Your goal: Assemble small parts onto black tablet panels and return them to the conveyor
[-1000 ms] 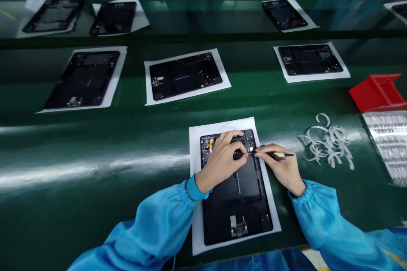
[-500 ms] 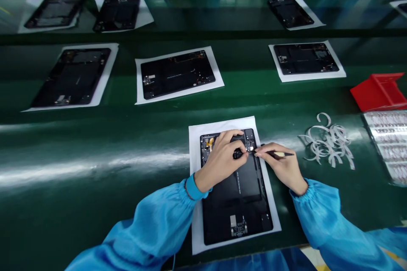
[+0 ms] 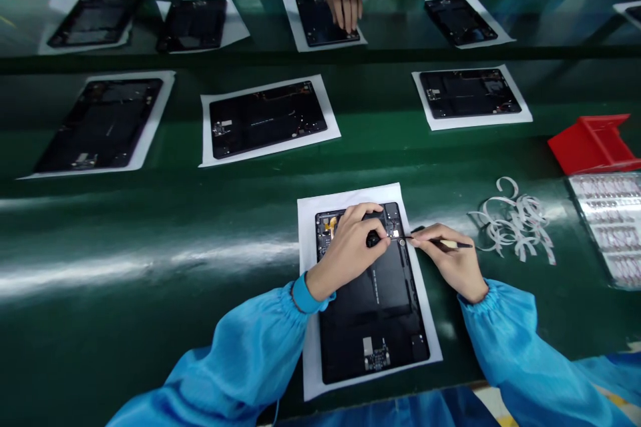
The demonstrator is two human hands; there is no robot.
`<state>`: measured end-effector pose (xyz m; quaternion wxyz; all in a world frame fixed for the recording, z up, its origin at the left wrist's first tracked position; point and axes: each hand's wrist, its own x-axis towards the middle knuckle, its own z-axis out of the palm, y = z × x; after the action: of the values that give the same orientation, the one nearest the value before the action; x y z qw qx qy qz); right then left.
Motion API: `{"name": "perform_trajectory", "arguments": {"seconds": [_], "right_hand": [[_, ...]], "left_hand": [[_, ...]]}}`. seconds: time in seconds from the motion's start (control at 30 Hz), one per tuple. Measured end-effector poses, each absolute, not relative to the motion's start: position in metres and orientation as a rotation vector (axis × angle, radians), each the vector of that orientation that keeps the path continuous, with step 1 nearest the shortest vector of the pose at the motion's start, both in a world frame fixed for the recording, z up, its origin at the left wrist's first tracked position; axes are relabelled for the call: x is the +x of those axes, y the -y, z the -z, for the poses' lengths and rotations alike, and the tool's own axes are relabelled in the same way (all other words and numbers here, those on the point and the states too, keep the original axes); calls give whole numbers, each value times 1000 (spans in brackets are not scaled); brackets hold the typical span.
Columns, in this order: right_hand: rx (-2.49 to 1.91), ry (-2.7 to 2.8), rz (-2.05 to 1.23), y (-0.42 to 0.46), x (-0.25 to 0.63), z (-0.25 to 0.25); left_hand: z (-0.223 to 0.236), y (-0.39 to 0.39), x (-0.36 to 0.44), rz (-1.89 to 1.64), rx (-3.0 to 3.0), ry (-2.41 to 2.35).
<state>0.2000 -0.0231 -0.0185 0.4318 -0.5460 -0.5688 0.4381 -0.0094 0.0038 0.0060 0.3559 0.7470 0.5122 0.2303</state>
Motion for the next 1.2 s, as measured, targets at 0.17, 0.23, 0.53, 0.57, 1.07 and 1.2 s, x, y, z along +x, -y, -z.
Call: {"name": "perform_trajectory", "arguments": {"seconds": [0.17,0.23,0.53,0.57,1.07,1.2], "right_hand": [[-1339,1395,-978,29,201,12],[-1362,1344,-915,40,209,5],[-1946,2069,-686,111,207,-2],[-1989,2125,-675,112,200,0],[-1707,1810,-938,86,171,5],[-1628,1586,-1218,81,171,8]], "left_hand": [[-6,-1,-4,-626,1914,-1346],[-6,-2,-5,-648,1938,-1293],[-9,-85,-181,-951,1518,-2252],[-6,-98,-206,-955,1434,-2341],[-14,-160,-282,-988,978,-2234],[-28,-151,-269,-1088,988,-1970]]}}
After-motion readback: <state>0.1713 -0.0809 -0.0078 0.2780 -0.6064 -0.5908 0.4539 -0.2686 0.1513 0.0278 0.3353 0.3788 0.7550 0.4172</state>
